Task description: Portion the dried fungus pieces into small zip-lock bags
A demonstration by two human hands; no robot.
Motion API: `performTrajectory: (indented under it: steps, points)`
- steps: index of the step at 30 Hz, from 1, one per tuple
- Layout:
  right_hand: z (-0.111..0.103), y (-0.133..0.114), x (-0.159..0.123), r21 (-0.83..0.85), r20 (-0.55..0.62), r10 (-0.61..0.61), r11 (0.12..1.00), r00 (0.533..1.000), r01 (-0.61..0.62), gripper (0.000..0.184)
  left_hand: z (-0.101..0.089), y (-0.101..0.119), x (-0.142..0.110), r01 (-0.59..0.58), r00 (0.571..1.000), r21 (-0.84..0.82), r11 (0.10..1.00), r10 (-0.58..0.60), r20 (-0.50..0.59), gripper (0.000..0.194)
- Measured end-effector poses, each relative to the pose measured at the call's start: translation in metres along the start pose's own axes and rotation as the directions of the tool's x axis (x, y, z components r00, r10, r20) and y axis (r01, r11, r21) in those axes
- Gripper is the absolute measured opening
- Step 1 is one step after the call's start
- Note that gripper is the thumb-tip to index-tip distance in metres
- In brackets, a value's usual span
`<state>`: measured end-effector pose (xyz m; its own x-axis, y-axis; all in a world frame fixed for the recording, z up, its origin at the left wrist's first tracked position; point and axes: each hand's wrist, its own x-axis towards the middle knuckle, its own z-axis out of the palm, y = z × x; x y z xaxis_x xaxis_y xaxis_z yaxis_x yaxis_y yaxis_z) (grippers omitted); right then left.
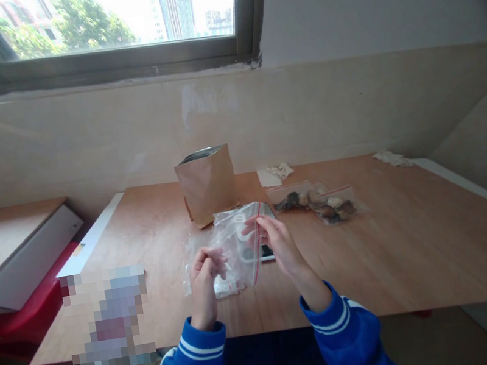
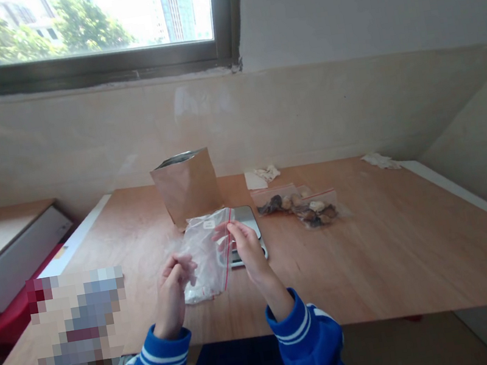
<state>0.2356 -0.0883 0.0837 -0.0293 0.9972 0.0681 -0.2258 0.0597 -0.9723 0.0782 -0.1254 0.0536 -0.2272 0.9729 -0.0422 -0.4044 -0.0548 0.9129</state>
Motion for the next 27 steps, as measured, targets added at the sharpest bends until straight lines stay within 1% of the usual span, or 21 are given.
performTrajectory:
  steps: [1,3,5,6,8,9,11,14,16,18,20,21,22,23,24,25,26,27]
  points:
    - [0.000,0.003,-0.002,0.009,-0.019,-0.007,1.000,1.000,0.007,0.032,-0.003,0.002,-0.002,0.037,0.999,0.002,0.999,-0.037,0.018,0.007]
    - [0.002,0.011,-0.006,0.000,-0.066,-0.037,0.999,0.997,0.037,0.033,-0.008,0.006,-0.004,0.085,0.991,0.014,0.996,-0.086,0.100,0.009]
    - [0.006,0.019,-0.011,-0.045,-0.129,-0.076,0.996,0.989,0.071,0.035,-0.011,0.010,-0.005,0.121,0.979,0.028,0.992,-0.124,0.165,0.020]
    - [0.008,0.023,-0.014,-0.085,-0.155,-0.102,0.992,0.983,0.090,0.037,-0.011,0.010,-0.005,0.144,0.975,0.050,0.988,-0.150,0.162,0.027]
    - [0.013,0.029,-0.019,-0.180,-0.176,-0.159,0.975,0.971,0.127,0.039,-0.008,0.010,-0.007,0.169,0.980,0.140,0.976,-0.181,0.079,0.037]
    - [0.015,0.032,-0.022,-0.214,-0.177,-0.182,0.966,0.967,0.142,0.039,-0.005,0.009,-0.008,0.166,0.983,0.203,0.965,-0.177,0.039,0.040]
    - [0.020,0.038,-0.025,-0.228,-0.184,-0.185,0.963,0.965,0.141,0.041,0.001,0.006,-0.010,0.112,0.993,0.306,0.945,-0.119,0.004,0.042]
    - [0.024,0.043,-0.028,-0.168,-0.205,-0.089,0.984,0.975,0.054,0.045,0.009,0.001,-0.014,-0.008,1.000,0.370,0.929,0.005,0.007,0.044]
    - [0.023,0.046,-0.028,-0.148,-0.183,-0.036,0.989,0.983,0.008,0.048,0.010,-0.001,-0.016,-0.058,0.998,0.400,0.915,0.060,0.008,0.045]
    - [0.014,0.047,-0.026,-0.158,-0.122,-0.032,0.987,0.992,0.012,0.049,0.006,-0.001,-0.015,-0.072,0.997,0.421,0.904,0.072,0.016,0.045]
    - [-0.007,0.047,-0.018,-0.195,-0.083,-0.052,0.980,0.995,0.035,0.050,-0.003,0.000,-0.010,-0.051,0.998,0.433,0.900,0.061,-0.009,0.043]
    - [-0.023,0.047,-0.012,-0.237,-0.088,-0.080,0.970,0.993,0.057,0.050,-0.009,0.002,-0.006,-0.030,0.998,0.444,0.895,0.052,-0.037,0.042]
    - [-0.043,0.047,-0.005,-0.292,-0.144,-0.128,0.953,0.981,0.081,0.051,-0.015,0.003,-0.001,-0.007,0.997,0.462,0.887,0.042,-0.067,0.041]
    - [-0.065,0.047,0.004,-0.390,-0.235,-0.230,0.912,0.944,0.125,0.050,-0.023,0.005,0.004,0.011,0.995,0.487,0.874,0.041,-0.095,0.039]
    - [-0.090,0.049,0.013,-0.534,-0.315,-0.373,0.830,0.873,0.161,0.046,-0.030,0.007,0.009,0.026,0.992,0.515,0.857,0.041,-0.118,0.038]
    - [-0.115,0.051,0.023,-0.694,-0.335,-0.517,0.701,0.788,0.164,0.042,-0.036,0.008,0.014,0.032,0.991,0.549,0.835,0.046,-0.128,0.037]
    - [-0.140,0.055,0.031,-0.822,-0.313,-0.614,0.557,0.725,0.116,0.039,-0.042,0.010,0.018,0.032,0.990,0.590,0.807,0.055,-0.128,0.036]
    - [-0.163,0.060,0.039,-0.901,-0.288,-0.665,0.432,0.689,0.041,0.040,-0.047,0.010,0.023,0.029,0.990,0.639,0.769,0.067,-0.126,0.035]
